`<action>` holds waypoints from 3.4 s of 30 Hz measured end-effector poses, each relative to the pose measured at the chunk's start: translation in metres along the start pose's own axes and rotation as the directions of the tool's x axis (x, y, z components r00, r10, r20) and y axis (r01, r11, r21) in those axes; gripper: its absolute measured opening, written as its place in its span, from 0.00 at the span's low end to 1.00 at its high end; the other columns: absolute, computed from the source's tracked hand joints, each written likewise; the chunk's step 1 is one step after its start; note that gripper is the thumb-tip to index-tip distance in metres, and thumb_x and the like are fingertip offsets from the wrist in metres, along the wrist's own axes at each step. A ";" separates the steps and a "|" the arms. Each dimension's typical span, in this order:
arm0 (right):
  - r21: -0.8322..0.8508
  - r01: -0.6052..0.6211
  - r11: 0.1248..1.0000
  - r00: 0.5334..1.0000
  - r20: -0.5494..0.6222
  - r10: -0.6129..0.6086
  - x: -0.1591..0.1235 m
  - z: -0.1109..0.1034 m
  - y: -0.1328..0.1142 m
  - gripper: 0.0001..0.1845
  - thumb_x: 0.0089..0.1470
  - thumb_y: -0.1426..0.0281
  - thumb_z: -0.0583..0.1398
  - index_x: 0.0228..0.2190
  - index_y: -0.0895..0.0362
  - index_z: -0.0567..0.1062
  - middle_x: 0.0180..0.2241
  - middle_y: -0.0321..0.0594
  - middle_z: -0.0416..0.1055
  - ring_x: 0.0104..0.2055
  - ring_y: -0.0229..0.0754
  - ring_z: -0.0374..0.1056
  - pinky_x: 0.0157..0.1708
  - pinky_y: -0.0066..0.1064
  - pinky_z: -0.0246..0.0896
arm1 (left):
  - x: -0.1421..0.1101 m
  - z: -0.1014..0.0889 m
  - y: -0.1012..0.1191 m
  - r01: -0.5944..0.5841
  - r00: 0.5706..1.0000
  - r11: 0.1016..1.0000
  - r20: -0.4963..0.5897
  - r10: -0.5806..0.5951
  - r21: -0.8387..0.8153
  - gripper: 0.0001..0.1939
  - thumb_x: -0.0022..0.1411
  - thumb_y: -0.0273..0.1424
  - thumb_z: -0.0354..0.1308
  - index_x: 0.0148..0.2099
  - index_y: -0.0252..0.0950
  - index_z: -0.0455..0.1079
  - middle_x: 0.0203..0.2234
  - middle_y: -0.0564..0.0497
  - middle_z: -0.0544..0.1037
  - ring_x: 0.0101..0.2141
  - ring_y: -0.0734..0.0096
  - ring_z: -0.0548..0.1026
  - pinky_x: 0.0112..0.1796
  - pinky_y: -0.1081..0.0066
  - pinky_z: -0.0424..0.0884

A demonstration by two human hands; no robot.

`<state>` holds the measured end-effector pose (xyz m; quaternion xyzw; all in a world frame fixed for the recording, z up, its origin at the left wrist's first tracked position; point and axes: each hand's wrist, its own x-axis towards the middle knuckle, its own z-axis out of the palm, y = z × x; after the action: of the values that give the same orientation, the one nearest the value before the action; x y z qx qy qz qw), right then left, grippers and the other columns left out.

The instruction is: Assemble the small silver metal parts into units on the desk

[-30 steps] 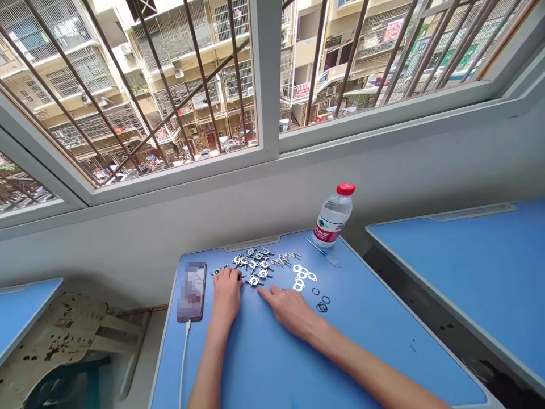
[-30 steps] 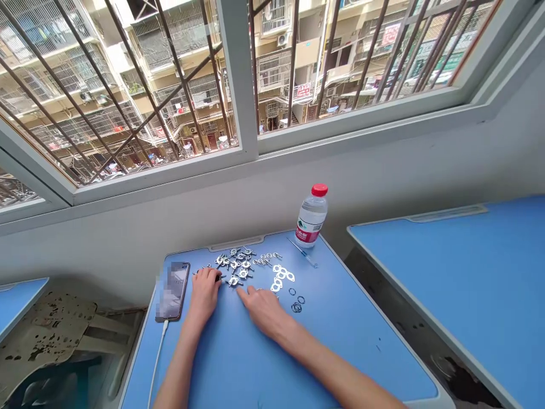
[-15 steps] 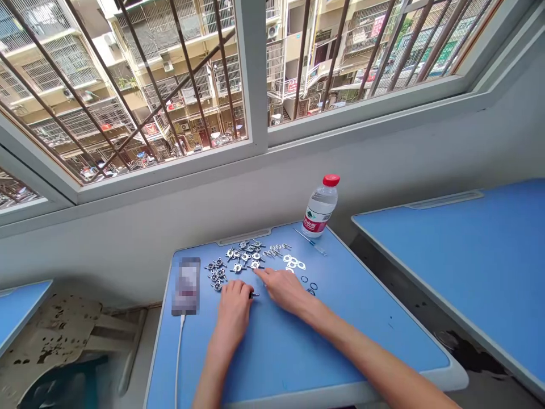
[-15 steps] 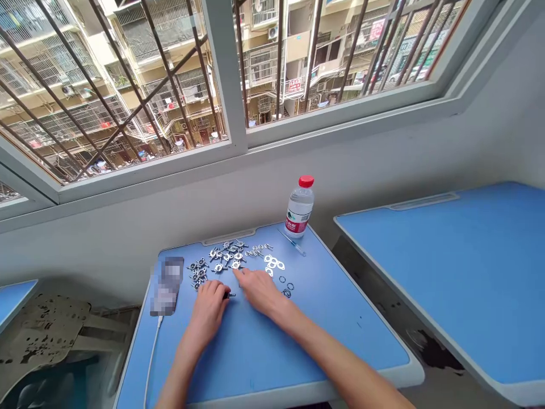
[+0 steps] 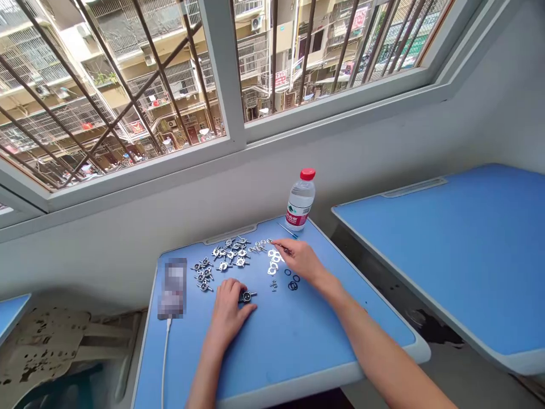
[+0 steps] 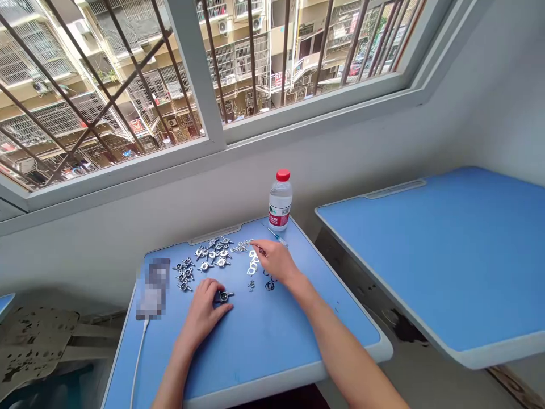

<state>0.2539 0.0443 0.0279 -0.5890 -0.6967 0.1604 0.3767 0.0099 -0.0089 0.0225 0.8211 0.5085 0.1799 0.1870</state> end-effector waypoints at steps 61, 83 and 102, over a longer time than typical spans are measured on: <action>0.064 0.109 0.992 0.834 0.537 -0.126 -0.023 0.012 -0.047 0.07 0.54 0.74 0.56 0.27 0.57 0.74 0.29 0.38 0.74 0.30 0.38 0.66 0.31 0.27 0.55 | -0.003 0.003 -0.016 0.034 0.999 0.987 -0.017 -0.037 -0.160 0.12 0.56 0.25 0.60 0.43 0.41 0.71 0.50 0.48 0.72 0.52 0.57 0.69 0.52 0.55 0.65; -0.290 0.362 0.886 0.725 0.685 -0.072 -0.040 0.026 -0.075 0.08 0.58 0.74 0.53 0.34 0.59 0.73 0.34 0.42 0.74 0.30 0.39 0.67 0.26 0.33 0.38 | -0.003 0.007 -0.016 0.026 0.999 0.985 -0.034 -0.033 -0.170 0.07 0.59 0.27 0.61 0.40 0.41 0.69 0.48 0.49 0.72 0.49 0.59 0.69 0.48 0.58 0.65; -0.296 0.018 0.955 0.886 0.447 0.121 -0.015 -0.011 -0.038 0.11 0.58 0.75 0.52 0.34 0.55 0.75 0.32 0.38 0.76 0.31 0.39 0.68 0.29 0.28 0.50 | -0.002 0.004 -0.017 0.019 1.000 0.987 -0.006 -0.020 -0.161 0.11 0.60 0.26 0.59 0.45 0.44 0.72 0.48 0.49 0.72 0.49 0.57 0.70 0.50 0.56 0.65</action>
<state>0.2358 0.0184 0.0552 -0.6016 -0.7658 0.2010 0.1056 -0.0014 -0.0042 0.0104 0.7977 0.5010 0.2215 0.2524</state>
